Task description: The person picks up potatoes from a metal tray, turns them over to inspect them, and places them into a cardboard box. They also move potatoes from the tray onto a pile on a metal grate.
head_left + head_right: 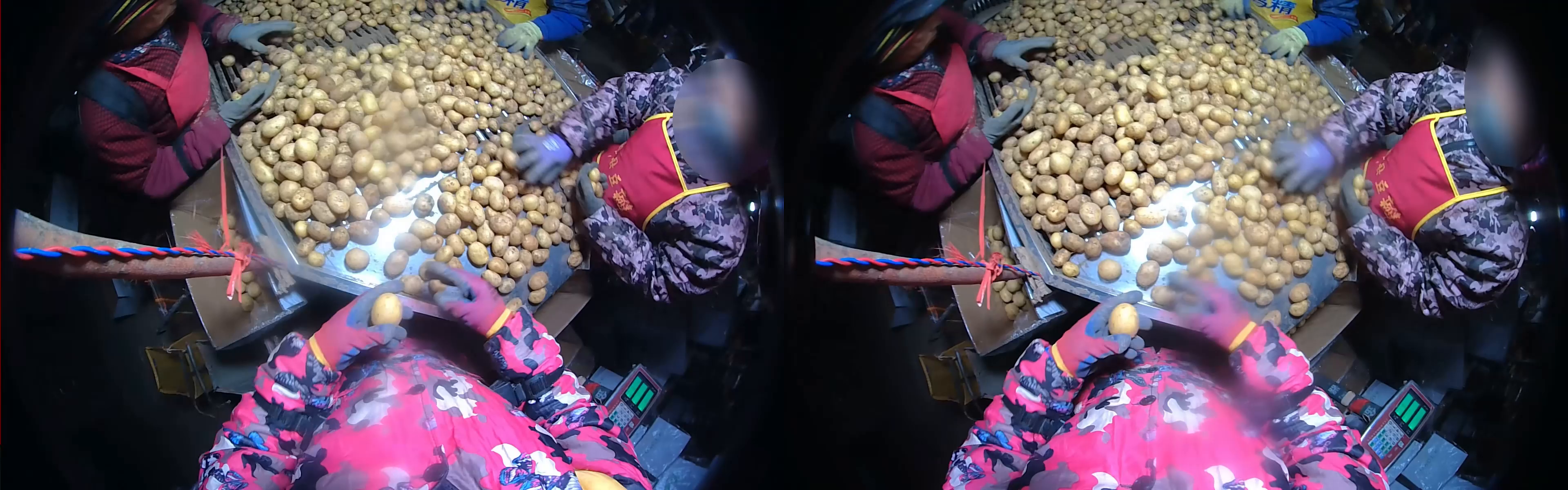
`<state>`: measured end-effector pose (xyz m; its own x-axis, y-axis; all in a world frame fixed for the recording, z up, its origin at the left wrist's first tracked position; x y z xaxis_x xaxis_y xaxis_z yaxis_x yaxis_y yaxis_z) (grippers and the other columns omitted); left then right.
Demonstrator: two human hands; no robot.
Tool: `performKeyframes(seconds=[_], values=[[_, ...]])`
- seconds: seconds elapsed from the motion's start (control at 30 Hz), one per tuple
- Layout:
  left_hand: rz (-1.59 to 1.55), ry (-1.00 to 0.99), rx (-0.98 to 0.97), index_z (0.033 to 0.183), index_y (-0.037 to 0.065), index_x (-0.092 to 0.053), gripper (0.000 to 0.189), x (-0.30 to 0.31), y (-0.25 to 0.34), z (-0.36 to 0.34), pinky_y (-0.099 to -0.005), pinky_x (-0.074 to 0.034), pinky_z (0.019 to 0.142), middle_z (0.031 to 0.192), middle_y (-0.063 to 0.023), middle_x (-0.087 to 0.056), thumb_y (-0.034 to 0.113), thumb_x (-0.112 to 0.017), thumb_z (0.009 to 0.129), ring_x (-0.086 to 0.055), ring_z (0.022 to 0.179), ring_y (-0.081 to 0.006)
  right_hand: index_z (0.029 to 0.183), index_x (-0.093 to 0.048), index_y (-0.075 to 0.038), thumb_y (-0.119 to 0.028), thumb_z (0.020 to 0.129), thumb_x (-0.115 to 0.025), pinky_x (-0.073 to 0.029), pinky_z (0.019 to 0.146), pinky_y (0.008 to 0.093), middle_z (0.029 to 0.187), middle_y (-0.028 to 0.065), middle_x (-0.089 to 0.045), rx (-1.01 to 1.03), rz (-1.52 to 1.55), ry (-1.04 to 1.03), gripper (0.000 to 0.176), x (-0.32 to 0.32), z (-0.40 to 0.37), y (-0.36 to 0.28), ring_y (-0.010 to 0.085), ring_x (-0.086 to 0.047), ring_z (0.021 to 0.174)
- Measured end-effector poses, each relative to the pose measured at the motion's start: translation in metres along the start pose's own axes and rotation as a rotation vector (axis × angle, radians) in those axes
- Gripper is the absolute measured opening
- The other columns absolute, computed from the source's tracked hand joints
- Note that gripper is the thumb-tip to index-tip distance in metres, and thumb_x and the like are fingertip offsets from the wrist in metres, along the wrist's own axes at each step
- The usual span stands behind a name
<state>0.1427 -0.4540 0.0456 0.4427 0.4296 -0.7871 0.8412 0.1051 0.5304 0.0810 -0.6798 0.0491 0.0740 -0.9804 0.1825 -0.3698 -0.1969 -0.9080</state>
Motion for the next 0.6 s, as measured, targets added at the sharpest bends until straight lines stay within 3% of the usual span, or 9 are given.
performKeyframes(seconds=[0.03,0.1,0.23,0.27,0.4,0.5,0.53,0.57,0.6], values=[[0.099,0.072,-0.031,0.156,0.012,-0.031,0.078,0.003,0.007,-0.008,-0.0297,-0.056,0.082,0.127,-0.0115,-0.062,0.006,-0.073,0.090,-0.066,0.101,-0.0174,0.145,-0.052,-0.008,-0.026,0.092,-0.070,-0.044,0.108,0.0373,0.141,0.0099,-0.058,-0.085,0.003,0.077,0.059,0.006,0.003,0.010,0.0227,-0.054,0.129],[0.291,0.227,-0.096,0.156,0.012,-0.031,0.086,0.010,0.020,-0.025,-0.0284,-0.055,0.079,0.122,-0.0106,-0.062,-0.006,-0.074,0.084,-0.064,0.095,-0.0138,0.146,-0.051,-0.003,-0.016,0.094,-0.066,-0.041,0.110,0.0337,0.138,0.0109,-0.060,0.007,0.018,0.131,0.055,0.010,0.008,0.026,0.0187,-0.054,0.129],[0.268,0.218,-0.266,0.157,0.013,-0.030,0.086,0.023,0.033,-0.056,-0.0280,-0.054,0.076,0.119,-0.0106,-0.062,-0.006,-0.073,0.085,-0.061,0.091,-0.0114,0.144,-0.052,-0.003,-0.015,0.095,-0.064,-0.044,0.106,0.0327,0.131,0.0099,-0.065,-0.012,-0.097,0.057,0.052,-0.013,0.019,0.037,0.0174,-0.059,0.122],[0.148,0.153,-0.267,0.158,0.014,-0.028,0.088,0.026,0.035,-0.067,-0.0307,-0.056,0.081,0.119,-0.0111,-0.062,-0.007,-0.072,0.084,-0.063,0.095,-0.0138,0.143,-0.052,-0.003,-0.015,0.096,-0.064,-0.045,0.106,0.0326,0.129,0.0097,-0.066,-0.043,-0.093,0.017,0.051,-0.023,0.022,0.036,0.0173,-0.059,0.121],[0.166,0.335,-0.280,0.158,0.016,-0.027,0.090,0.032,0.048,-0.110,-0.0394,-0.055,0.095,0.121,-0.0132,-0.062,-0.005,-0.074,0.084,-0.066,0.107,-0.0212,0.137,-0.058,-0.004,-0.023,0.094,-0.068,-0.046,0.105,0.0379,0.130,0.0133,-0.066,-0.073,-0.157,-0.051,0.048,-0.051,0.039,0.015,0.0237,-0.061,0.122],[0.159,0.334,-0.481,0.158,0.013,-0.028,0.084,0.035,0.059,-0.138,-0.0363,-0.052,0.100,0.128,-0.0128,-0.060,-0.005,-0.070,0.087,-0.063,0.112,-0.0204,0.137,-0.058,-0.005,-0.023,0.094,-0.068,-0.046,0.105,0.0382,0.129,0.0135,-0.066,-0.013,-0.197,-0.078,0.048,-0.065,0.048,0.001,0.0235,-0.061,0.122],[0.090,0.279,-0.578,0.156,0.012,-0.029,0.083,0.053,0.049,-0.144,-0.0372,-0.052,0.101,0.127,-0.0130,-0.060,0.001,-0.074,0.087,-0.063,0.112,-0.0205,0.138,-0.058,-0.006,-0.025,0.094,-0.068,-0.045,0.107,0.0380,0.130,0.0135,-0.066,-0.048,-0.253,-0.081,0.049,-0.068,0.047,-0.007,0.0238,-0.060,0.124],[0.055,0.292,-0.552,0.150,0.008,-0.041,0.067,0.056,0.052,-0.156,-0.0337,-0.054,0.094,0.122,-0.0126,-0.063,0.023,-0.073,0.093,-0.064,0.107,-0.0190,0.139,-0.058,-0.006,-0.025,0.094,-0.067,-0.044,0.108,0.0378,0.130,0.0132,-0.066,-0.018,-0.316,-0.094,0.049,-0.067,0.049,-0.002,0.0235,-0.060,0.125],[-0.012,0.404,-0.461,0.143,0.008,-0.048,0.057,0.070,0.043,-0.174,-0.0335,-0.055,0.086,0.114,-0.0118,-0.065,0.034,-0.067,0.096,-0.065,0.098,-0.0188,0.139,-0.058,-0.007,-0.026,0.094,-0.067,-0.043,0.109,0.0375,0.130,0.0129,-0.066,0.029,-0.368,-0.124,0.050,-0.071,0.056,0.009,0.0232,-0.059,0.126]])
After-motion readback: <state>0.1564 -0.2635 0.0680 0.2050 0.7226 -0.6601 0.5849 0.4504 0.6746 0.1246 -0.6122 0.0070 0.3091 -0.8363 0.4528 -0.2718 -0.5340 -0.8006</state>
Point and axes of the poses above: each hand's wrist, its own z-axis towards the middle knuckle, its own x-axis out of the back of the hand, y = z × x, the point moved 5 cm from there along z, towards the middle knuckle
